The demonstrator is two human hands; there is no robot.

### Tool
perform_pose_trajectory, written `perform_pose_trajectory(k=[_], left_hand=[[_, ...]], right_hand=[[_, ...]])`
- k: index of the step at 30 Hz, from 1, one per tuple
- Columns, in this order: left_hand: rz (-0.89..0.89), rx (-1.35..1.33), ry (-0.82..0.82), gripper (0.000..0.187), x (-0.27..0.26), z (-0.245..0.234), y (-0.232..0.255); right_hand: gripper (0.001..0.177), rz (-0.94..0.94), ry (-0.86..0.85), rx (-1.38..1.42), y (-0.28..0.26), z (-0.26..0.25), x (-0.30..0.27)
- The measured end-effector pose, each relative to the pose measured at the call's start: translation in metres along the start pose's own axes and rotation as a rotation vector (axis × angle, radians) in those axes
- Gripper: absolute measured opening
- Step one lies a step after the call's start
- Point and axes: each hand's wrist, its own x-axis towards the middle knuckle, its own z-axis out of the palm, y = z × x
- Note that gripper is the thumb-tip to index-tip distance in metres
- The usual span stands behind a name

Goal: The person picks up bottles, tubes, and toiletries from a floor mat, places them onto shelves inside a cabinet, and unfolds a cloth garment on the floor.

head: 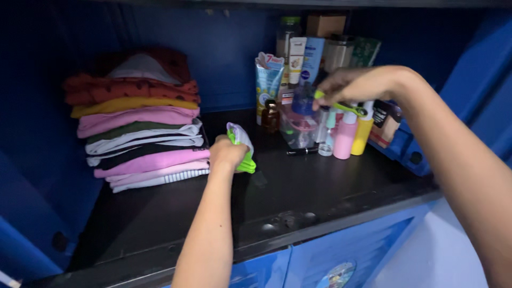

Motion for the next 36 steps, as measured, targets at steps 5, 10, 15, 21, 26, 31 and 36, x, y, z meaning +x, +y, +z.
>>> perform_pose_trajectory(k=[5,10,15,21,26,31,36], left_hand=[[0.034,0.023,0.007,0.058,0.008,0.007,-0.007],[-0.015,-0.006,-0.009,0.057,-0.001,0.003,-0.001],[-0.035,-0.029,-0.028,0.056,-0.012,-0.001,0.006],[-0.015,0.004,-0.029,0.056,-0.012,-0.001,0.005],[-0.017,-0.001,-0.034,0.056,-0.009,0.001,0.006],[0.006,-0.274,-0.167,0.043,-0.018,0.018,0.015],[0.063,-0.357,-0.367,0.031,-0.04,0.05,0.051]], right_hand=[[0.051,0.085,0.261,-0.066,0.027,-0.004,-0.042],[0.051,0.114,0.516,-0.036,0.04,-0.003,-0.07],[0.086,0.4,0.787,-0.557,0.027,0.023,-0.086],[0.037,0.345,0.764,-0.826,0.058,0.028,-0.084],[0.022,0.419,0.764,-0.928,0.1,0.019,-0.058],[0.024,0.556,0.765,-0.972,0.103,0.019,-0.042],[0.022,0.628,0.643,-0.903,0.096,0.018,-0.036]])
